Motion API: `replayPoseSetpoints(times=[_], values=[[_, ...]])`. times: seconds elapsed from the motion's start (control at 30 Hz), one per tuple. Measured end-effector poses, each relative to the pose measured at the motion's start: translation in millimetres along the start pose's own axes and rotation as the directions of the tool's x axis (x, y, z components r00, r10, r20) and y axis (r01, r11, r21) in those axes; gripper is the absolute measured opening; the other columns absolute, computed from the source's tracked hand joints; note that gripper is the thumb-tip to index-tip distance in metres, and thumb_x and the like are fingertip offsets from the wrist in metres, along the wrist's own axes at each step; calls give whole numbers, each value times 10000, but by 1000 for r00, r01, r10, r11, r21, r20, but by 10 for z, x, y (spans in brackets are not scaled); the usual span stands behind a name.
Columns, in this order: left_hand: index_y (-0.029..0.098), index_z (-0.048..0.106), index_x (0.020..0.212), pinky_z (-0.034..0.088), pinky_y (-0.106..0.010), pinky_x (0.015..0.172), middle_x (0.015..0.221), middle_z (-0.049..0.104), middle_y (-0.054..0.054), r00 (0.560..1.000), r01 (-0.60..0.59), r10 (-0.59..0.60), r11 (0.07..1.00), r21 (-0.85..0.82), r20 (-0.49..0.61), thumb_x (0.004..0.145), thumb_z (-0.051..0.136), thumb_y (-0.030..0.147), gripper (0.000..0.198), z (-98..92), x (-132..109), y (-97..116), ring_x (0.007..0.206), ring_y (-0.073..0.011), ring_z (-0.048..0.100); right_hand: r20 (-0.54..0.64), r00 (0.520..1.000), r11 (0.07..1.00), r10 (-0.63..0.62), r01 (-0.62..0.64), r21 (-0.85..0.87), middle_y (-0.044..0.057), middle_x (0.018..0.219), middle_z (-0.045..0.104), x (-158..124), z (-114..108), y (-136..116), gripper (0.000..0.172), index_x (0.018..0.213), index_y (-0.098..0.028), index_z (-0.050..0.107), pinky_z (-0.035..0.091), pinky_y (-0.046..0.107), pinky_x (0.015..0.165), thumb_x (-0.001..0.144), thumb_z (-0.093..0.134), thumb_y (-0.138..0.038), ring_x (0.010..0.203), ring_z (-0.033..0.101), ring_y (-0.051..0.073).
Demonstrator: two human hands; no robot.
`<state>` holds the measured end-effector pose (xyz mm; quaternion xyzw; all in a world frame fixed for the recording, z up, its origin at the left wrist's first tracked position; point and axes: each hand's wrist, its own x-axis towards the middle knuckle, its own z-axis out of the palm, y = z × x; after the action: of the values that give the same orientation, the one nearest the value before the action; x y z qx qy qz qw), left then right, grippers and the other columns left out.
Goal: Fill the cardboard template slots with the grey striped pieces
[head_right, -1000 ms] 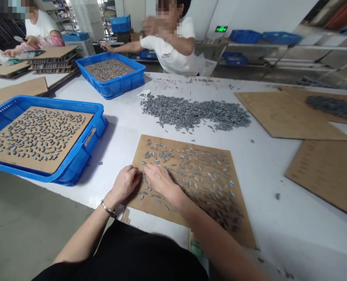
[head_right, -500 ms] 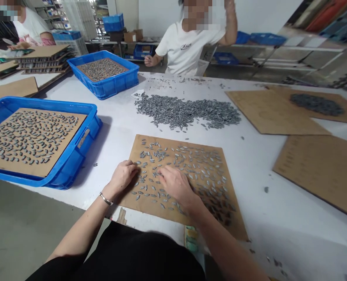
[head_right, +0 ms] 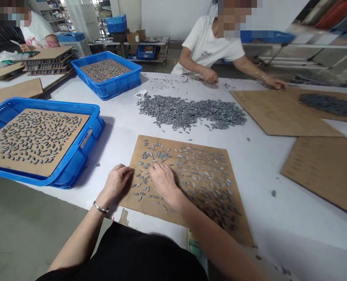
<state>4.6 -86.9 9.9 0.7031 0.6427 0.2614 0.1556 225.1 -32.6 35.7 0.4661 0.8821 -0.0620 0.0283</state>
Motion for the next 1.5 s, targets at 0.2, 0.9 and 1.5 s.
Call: replayPoseSetpoints(times=[0.2,0.9,1.5], values=[[200,765,1019,546,-314,848,969,711,-78,997,-48,49,999,-27,65,998,580,176,188,100,-34,99,900,-194,680,28,1000,994,12,-16,112,96,1034,713,0,-87,-2,319,1028,-212,748,425,313,790,1069,433,-240,906,651,209],[194,726,973,530,-304,788,927,675,-62,996,85,-85,996,-25,-16,1011,552,197,178,44,-96,74,837,-185,652,117,993,989,29,-45,140,82,1025,735,-68,-160,62,259,988,-197,697,393,289,748,1047,446,-224,887,674,193],[184,717,957,515,-313,809,908,662,-61,993,118,-117,988,-100,10,999,562,178,161,134,-205,33,856,-198,638,183,983,995,18,-35,89,106,1093,717,63,-207,-197,239,1033,-186,711,409,297,746,1061,494,-284,949,686,206]])
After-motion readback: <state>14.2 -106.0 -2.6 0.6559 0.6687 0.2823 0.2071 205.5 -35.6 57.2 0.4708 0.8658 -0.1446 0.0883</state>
